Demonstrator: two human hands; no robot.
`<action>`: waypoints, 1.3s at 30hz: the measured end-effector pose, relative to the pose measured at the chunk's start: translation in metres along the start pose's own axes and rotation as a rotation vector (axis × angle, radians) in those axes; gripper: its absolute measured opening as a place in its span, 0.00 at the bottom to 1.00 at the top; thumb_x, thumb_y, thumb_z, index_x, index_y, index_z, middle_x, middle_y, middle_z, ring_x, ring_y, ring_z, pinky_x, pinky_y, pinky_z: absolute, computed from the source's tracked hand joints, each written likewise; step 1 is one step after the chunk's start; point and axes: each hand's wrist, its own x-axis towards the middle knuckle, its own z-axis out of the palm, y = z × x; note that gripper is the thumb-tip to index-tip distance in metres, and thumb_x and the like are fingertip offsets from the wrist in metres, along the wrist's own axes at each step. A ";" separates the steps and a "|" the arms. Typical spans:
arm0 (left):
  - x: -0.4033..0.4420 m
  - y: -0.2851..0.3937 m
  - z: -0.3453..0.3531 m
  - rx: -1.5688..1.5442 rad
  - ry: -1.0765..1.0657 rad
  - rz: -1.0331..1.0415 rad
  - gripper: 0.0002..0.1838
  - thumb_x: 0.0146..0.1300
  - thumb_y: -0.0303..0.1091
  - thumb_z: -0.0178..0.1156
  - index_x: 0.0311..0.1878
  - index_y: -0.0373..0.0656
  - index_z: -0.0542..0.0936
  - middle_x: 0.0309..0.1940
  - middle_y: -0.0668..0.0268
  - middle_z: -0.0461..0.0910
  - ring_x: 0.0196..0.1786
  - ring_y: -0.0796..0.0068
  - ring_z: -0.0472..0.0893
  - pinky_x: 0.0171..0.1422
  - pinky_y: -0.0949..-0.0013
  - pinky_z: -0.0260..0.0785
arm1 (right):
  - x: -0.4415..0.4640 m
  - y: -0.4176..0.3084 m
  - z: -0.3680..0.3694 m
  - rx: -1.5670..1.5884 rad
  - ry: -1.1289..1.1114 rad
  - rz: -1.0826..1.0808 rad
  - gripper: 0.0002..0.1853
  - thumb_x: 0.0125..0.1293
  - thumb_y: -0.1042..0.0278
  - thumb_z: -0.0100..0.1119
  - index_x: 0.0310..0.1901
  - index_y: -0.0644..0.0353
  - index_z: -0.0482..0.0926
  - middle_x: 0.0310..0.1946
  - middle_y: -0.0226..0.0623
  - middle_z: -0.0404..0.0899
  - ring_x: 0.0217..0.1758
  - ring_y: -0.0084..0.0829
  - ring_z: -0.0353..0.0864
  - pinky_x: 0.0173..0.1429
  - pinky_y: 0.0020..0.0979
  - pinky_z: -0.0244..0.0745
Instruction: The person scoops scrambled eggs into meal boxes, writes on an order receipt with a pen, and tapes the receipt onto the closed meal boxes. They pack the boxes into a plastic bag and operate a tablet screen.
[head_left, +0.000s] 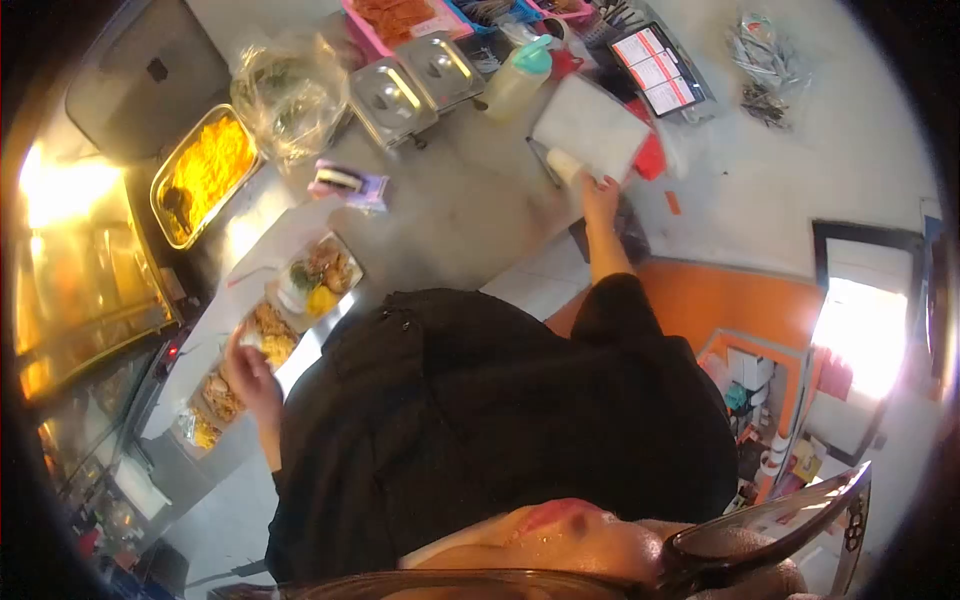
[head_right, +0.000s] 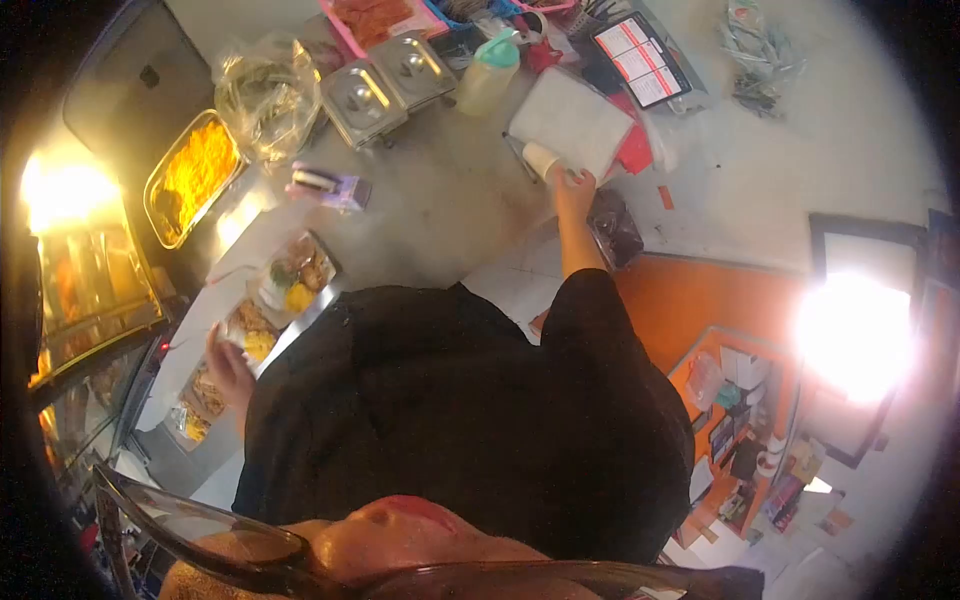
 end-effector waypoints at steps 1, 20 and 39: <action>0.003 0.030 0.031 -0.001 -0.034 0.044 0.17 0.73 0.28 0.50 0.63 0.40 0.72 0.30 0.71 0.71 0.31 0.84 0.71 0.37 0.79 0.65 | 0.007 0.018 0.018 -0.154 0.032 -0.116 0.26 0.57 0.52 0.70 0.48 0.66 0.76 0.32 0.36 0.79 0.33 0.36 0.79 0.39 0.36 0.75; 0.058 0.158 0.189 0.397 -0.633 -0.089 0.27 0.57 0.24 0.59 0.62 0.47 0.68 0.50 0.46 0.78 0.48 0.44 0.79 0.52 0.55 0.73 | 0.121 -0.306 0.051 0.526 -2.607 -0.020 0.17 0.69 0.59 0.60 0.51 0.64 0.79 0.39 0.42 0.83 0.41 0.28 0.82 0.42 0.29 0.78; -0.090 0.187 0.167 -0.516 -0.212 -0.912 0.30 0.70 0.40 0.59 0.70 0.44 0.61 0.49 0.60 0.80 0.52 0.69 0.77 0.59 0.62 0.68 | 0.131 -0.342 0.442 -0.249 -0.734 -1.694 0.11 0.55 0.64 0.62 0.39 0.57 0.82 0.44 0.39 0.77 0.51 0.44 0.75 0.52 0.44 0.71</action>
